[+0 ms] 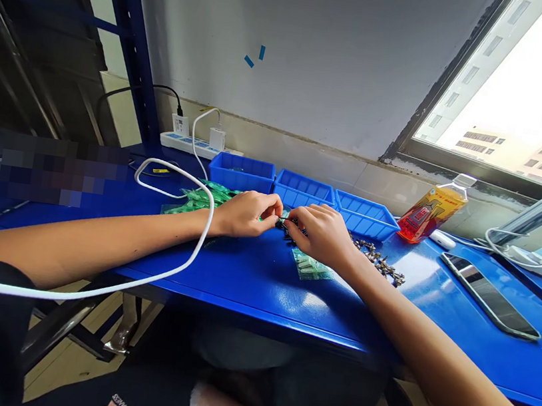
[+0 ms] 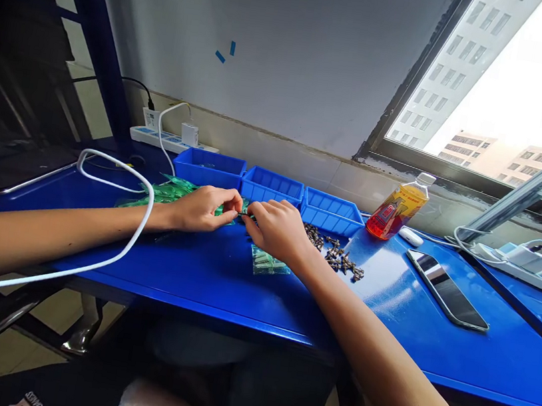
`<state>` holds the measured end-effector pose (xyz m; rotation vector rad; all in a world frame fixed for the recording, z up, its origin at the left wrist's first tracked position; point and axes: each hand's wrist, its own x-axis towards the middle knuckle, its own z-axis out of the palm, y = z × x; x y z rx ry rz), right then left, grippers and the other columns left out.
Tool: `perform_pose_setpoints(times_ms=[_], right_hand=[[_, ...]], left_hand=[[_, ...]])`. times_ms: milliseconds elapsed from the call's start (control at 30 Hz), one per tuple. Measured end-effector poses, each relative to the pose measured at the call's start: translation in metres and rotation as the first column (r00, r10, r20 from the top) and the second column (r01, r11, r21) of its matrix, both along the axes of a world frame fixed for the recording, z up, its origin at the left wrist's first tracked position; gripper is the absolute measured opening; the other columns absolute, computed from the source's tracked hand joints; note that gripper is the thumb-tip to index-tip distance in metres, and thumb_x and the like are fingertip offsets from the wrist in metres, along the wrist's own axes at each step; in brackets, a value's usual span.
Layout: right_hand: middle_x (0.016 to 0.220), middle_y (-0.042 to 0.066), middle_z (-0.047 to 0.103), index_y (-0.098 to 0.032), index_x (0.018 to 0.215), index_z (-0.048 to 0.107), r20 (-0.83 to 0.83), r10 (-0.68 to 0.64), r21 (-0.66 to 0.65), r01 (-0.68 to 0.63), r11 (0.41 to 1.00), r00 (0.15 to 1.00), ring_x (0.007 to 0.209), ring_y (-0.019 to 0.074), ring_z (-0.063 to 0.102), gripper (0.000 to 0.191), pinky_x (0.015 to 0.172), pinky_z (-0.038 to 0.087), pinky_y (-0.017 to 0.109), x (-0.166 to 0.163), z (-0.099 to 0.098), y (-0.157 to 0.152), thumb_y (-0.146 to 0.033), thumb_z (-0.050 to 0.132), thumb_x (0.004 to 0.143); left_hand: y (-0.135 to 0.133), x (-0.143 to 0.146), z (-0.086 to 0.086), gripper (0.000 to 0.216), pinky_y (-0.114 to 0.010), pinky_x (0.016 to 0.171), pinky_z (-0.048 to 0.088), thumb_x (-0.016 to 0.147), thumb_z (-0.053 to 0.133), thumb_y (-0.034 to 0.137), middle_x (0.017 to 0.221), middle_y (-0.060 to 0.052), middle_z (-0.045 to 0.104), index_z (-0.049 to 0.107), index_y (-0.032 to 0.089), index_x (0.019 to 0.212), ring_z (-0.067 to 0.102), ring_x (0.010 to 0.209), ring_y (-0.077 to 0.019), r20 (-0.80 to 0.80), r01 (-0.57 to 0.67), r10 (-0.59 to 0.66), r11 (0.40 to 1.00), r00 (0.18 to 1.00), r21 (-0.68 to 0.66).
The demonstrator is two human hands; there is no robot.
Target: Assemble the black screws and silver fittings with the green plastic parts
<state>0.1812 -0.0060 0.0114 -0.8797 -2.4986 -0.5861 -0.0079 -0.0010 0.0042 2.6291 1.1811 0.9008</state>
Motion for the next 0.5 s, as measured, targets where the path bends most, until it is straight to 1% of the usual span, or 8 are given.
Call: perform_pose_setpoints(times_ms=[233,500], right_hand=[[0.07,0.004,0.064,-0.015,0.086,0.059,0.021,0.002,-0.024,-0.001,1.0,1.0,0.063,0.0149,0.054,0.019,0.061,0.031,0.026,-0.0007,0.0019,-0.0009,-0.028,0.046,0.086],[0.069,0.004,0.065,-0.016,0.082,0.059,0.018,0.004,-0.03,-0.004,1.0,1.0,0.062,0.0145,0.054,0.02,0.061,0.032,0.026,0.0018,-0.0021,0.0008,-0.027,0.044,0.087]], left_hand=[[0.0006,-0.0002,0.0001,0.012,-0.023,0.055,0.039,0.076,0.045,0.025,0.063,0.001,0.061,0.054,0.018,0.078,0.055,0.056,-0.0127,-0.002,-0.003,0.003,1.0,1.0,0.001],[-0.0012,0.0003,0.0011,0.012,-0.023,0.053,0.038,0.075,0.048,0.026,0.065,0.002,0.061,0.054,0.018,0.081,0.054,0.055,-0.0124,-0.031,-0.002,0.001,1.0,1.0,-0.027]])
